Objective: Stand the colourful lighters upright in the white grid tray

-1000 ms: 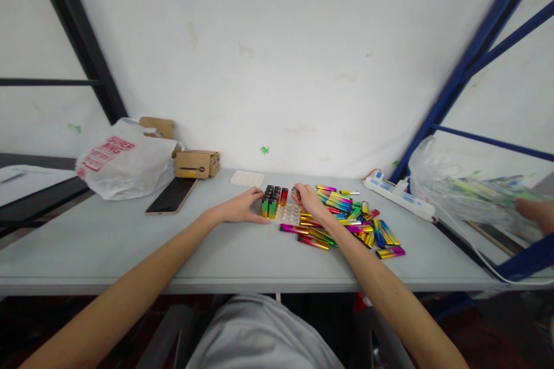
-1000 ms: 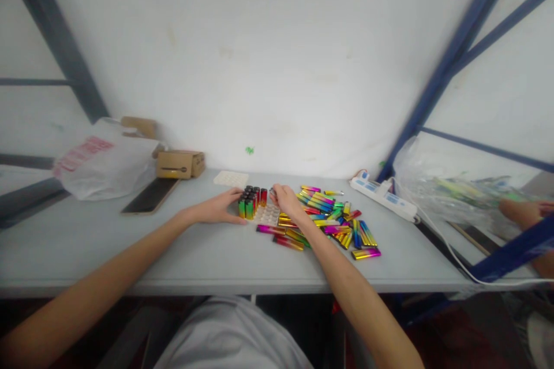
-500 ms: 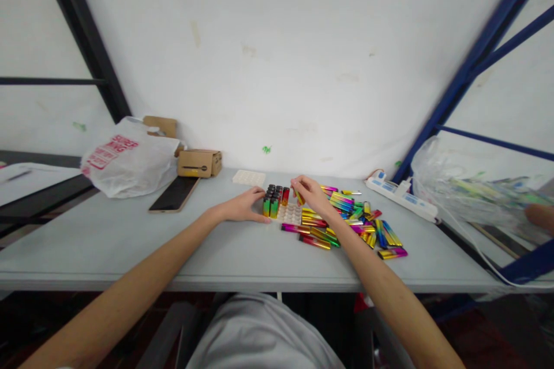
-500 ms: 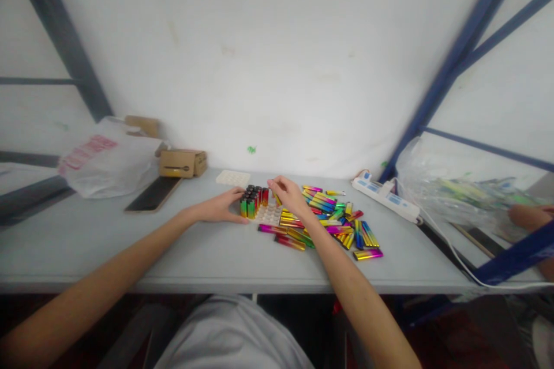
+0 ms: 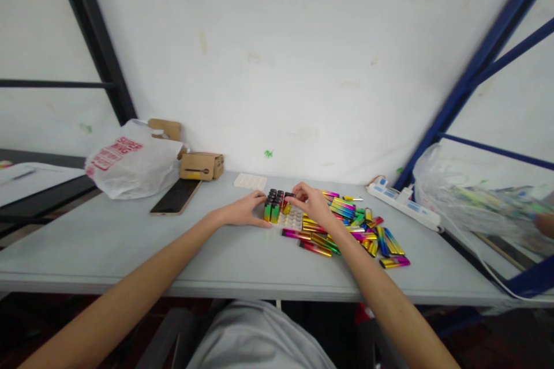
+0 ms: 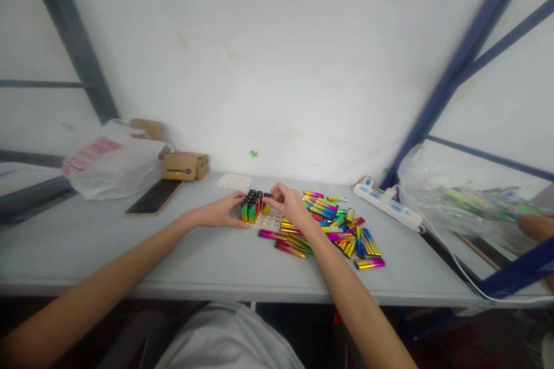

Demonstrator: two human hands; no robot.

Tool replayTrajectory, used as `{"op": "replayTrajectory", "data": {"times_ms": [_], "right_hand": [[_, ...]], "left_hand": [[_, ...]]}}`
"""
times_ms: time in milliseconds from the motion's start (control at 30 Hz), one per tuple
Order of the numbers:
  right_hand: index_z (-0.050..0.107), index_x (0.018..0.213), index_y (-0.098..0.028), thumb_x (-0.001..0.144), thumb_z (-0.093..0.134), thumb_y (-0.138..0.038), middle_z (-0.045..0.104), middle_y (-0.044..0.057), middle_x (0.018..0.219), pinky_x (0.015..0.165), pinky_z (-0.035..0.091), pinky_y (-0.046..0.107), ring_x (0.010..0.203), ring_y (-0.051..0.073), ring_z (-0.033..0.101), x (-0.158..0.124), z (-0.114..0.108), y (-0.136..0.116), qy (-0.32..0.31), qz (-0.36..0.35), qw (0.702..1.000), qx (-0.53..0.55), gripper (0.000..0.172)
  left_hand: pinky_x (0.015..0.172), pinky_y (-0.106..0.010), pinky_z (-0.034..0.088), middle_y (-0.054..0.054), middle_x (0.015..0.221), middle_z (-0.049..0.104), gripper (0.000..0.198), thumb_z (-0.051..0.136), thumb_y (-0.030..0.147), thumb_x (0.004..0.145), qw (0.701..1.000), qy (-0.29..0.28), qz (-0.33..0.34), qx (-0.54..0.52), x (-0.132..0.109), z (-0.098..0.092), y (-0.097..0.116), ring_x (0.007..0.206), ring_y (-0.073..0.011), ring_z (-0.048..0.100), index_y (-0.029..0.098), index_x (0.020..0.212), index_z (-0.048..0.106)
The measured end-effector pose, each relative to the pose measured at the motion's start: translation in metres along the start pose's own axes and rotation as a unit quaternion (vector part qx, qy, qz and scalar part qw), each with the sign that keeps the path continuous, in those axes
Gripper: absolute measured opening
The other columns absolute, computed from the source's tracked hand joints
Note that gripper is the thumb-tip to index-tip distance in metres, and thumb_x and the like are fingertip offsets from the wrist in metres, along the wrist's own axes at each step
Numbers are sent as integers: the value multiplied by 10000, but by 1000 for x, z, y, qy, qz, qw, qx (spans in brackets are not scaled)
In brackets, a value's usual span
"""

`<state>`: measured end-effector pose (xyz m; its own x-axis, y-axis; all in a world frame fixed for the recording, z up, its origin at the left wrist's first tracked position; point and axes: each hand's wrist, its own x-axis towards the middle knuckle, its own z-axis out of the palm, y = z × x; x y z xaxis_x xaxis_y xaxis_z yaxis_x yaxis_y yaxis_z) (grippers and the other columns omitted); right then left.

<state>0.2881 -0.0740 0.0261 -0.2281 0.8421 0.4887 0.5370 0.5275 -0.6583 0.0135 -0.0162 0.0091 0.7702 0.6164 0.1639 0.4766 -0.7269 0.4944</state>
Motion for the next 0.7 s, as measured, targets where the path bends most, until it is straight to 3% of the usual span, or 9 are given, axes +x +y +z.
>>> {"op": "replayTrajectory", "data": {"times_ms": [300,533,700], "right_hand": [[637,933,-236,884,714,-692,722,14,736,630,470,300,646,183,629,0,8,1,6,0,1000,6,465],[643,892,-230,897,740,-602,731,25,741,632,466,299,661,189,656,2,1,1,2,7,1000,-19,384],[611,882,-240,897,768,-518,724,8,723,619,453,285,655,184,658,1,10,-1,-32,18,999,-26,320]], "left_hand": [[1154,-457,471,-145,1369,620,824,814,735,745,1000,7,5,5,1,1,-4,1283,-363,594,188,1343,666],[1159,-455,470,-149,1401,607,837,816,723,751,1000,3,-4,4,0,1,-2,1308,-367,588,194,1378,651],[1188,-477,441,-158,1414,610,833,836,678,746,1000,5,-4,-9,0,1,-1,1329,-380,578,183,1387,646]]}}
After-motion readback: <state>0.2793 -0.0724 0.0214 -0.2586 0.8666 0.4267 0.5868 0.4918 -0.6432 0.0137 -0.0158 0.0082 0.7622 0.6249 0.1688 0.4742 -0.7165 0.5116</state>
